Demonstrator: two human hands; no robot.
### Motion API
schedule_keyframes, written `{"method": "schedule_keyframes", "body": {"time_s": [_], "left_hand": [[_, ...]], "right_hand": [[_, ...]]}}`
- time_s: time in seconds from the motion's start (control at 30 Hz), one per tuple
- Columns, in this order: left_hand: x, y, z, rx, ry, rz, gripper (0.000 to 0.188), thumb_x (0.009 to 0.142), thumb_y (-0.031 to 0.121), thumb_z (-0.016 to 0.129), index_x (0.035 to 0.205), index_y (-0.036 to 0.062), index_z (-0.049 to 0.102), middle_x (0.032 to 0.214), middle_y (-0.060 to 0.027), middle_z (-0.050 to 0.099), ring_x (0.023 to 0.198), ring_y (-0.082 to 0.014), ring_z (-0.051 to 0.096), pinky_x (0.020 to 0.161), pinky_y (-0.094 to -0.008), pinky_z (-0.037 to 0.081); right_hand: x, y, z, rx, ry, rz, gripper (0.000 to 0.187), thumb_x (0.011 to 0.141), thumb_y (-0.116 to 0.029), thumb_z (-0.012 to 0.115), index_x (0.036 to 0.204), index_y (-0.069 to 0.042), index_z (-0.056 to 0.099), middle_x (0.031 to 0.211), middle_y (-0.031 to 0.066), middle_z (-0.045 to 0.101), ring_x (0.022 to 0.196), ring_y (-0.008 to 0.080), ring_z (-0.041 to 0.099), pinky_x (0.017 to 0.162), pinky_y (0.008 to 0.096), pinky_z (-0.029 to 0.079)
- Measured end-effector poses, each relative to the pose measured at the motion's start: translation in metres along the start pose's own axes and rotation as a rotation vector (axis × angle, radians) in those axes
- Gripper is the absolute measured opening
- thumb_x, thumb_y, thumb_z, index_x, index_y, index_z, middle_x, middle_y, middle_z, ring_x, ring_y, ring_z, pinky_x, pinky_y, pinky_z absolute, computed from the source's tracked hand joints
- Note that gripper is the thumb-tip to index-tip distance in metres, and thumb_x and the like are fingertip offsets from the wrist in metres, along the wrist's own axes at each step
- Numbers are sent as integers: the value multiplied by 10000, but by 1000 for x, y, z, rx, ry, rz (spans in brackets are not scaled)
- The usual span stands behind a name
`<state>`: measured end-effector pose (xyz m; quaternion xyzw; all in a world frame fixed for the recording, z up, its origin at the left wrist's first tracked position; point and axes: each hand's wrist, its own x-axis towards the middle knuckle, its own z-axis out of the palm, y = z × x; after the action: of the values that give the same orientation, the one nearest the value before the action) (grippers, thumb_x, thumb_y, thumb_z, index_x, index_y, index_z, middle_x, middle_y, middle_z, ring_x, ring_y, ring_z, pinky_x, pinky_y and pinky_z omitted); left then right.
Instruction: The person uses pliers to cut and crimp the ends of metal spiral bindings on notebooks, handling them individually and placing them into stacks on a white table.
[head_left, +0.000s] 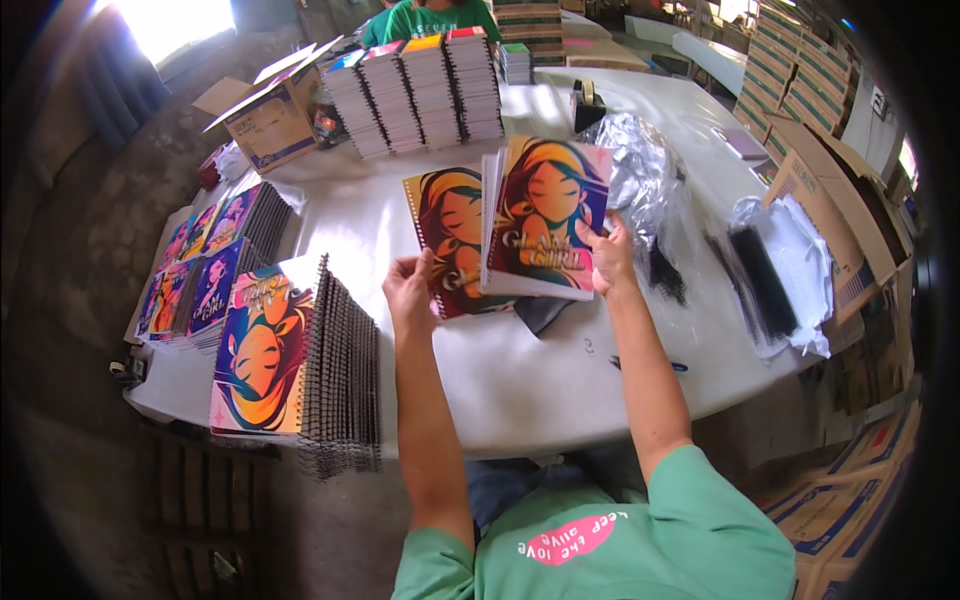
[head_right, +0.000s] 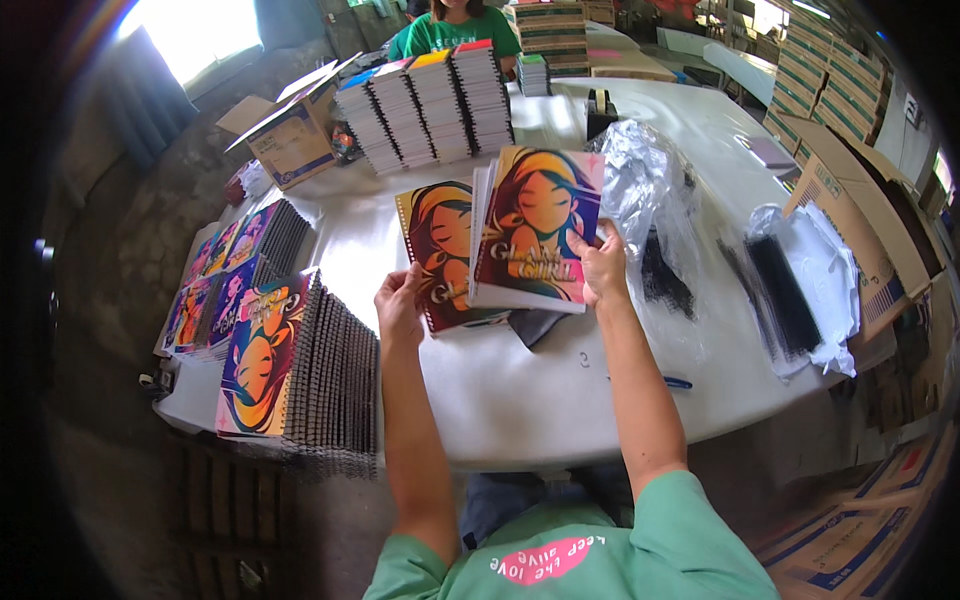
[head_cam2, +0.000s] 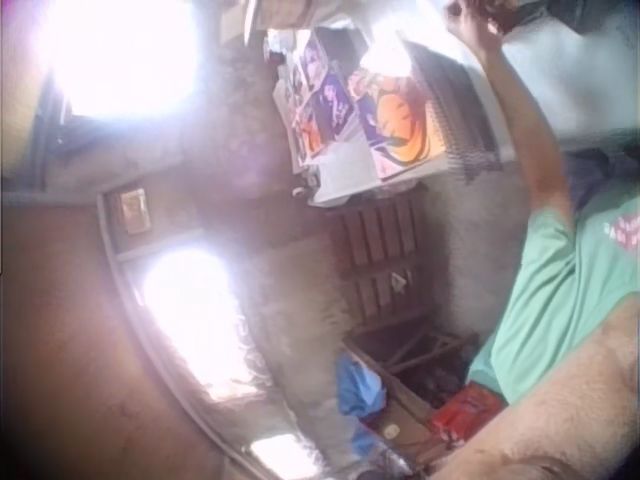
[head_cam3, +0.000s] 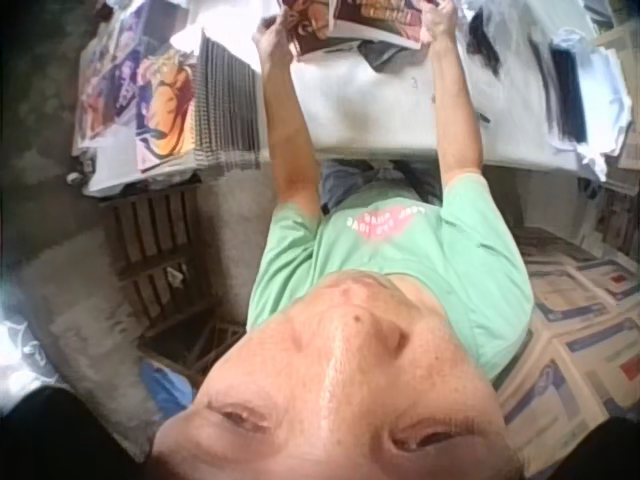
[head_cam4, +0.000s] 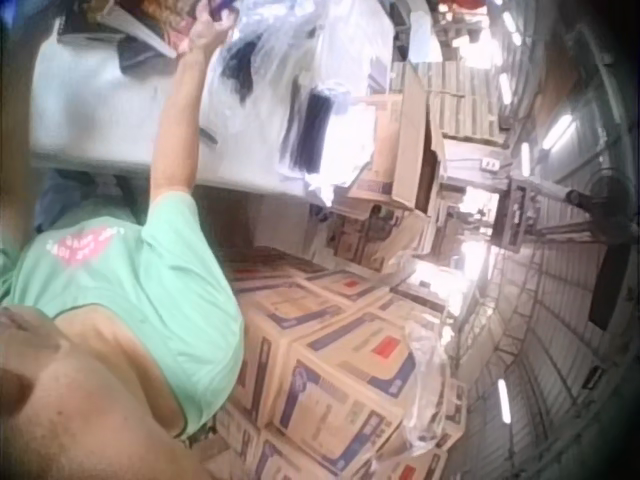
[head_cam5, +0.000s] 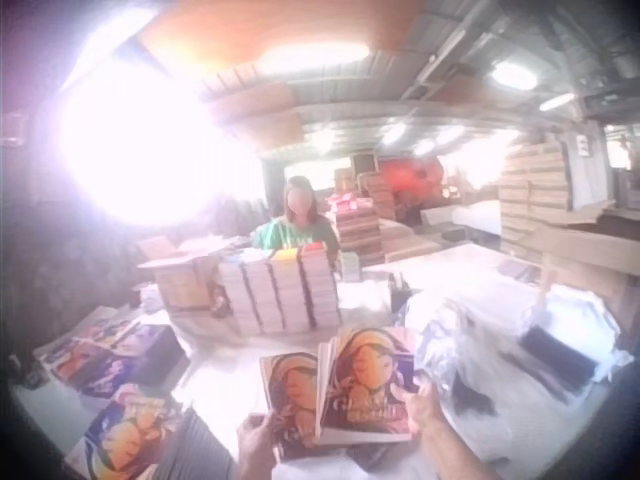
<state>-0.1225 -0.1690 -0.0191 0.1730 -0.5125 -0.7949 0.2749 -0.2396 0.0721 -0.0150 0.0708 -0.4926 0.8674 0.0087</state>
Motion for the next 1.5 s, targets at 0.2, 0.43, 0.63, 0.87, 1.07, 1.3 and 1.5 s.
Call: {"method": "schedule_keyframes", "body": {"time_s": [0.2, 0.43, 0.63, 0.87, 1.07, 1.3, 1.5], "left_hand": [[0, -7, 5, 1086, 355, 384, 600, 843, 463, 579, 1289, 80, 464, 1304, -165, 432, 1216, -313, 410, 1003, -478, 297], [-165, -5, 9, -729, -381, 187, 503, 863, 271, 623, 1242, 10, 421, 1201, -92, 519, 1120, -245, 479, 970, -374, 387], [-186, 39, -19, 46, 61, 335, 400, 778, -18, 679, 1125, 3, 480, 1072, -88, 575, 932, -156, 560, 821, -257, 447], [-201, -4, -30, 173, -181, 21, 504, 704, -89, 713, 1103, 33, 431, 931, -56, 548, 878, -145, 561, 752, -259, 495], [-209, -33, -32, 442, -209, 218, 738, 667, -6, 778, 1263, 9, 344, 1123, -119, 480, 1056, -210, 508, 864, -330, 477], [-220, 16, 63, 1225, 249, 1179, 567, 795, 322, 685, 1215, 37, 433, 1104, -109, 457, 1065, -284, 475, 1027, -536, 240], [-214, -3, 81, 1379, -243, 1189, 173, 820, 264, 585, 702, 139, 584, 593, -4, 473, 751, -177, 529, 974, -454, 239]], "right_hand": [[-59, -21, 29, 283, -164, 26, 590, 769, 109, 626, 1297, -81, 446, 1094, 54, 611, 962, 120, 574, 886, 273, 460], [-148, -37, 49, 368, -258, -17, 408, 798, 78, 620, 1168, -50, 506, 1123, 30, 584, 1002, 114, 541, 896, 257, 421], [-147, -74, -28, -59, -566, -31, 645, 752, 72, 681, 1316, -47, 390, 1023, 86, 635, 994, 152, 592, 882, 280, 458], [-181, -31, -59, -120, -385, 169, 422, 689, 9, 669, 1077, -15, 506, 873, 40, 612, 838, 140, 580, 729, 302, 490], [-185, -21, -71, -674, -439, -100, 336, 640, -15, 655, 950, -4, 527, 779, 104, 590, 782, 176, 618, 701, 321, 481], [-195, -21, -69, -772, -320, -4, 358, 642, -43, 645, 977, 19, 534, 844, 158, 606, 812, 303, 616, 721, 346, 477], [-109, -111, -150, -213, -465, -145, 206, 728, 76, 486, 894, 7, 588, 905, 79, 631, 872, 162, 607, 853, 289, 469]]}}
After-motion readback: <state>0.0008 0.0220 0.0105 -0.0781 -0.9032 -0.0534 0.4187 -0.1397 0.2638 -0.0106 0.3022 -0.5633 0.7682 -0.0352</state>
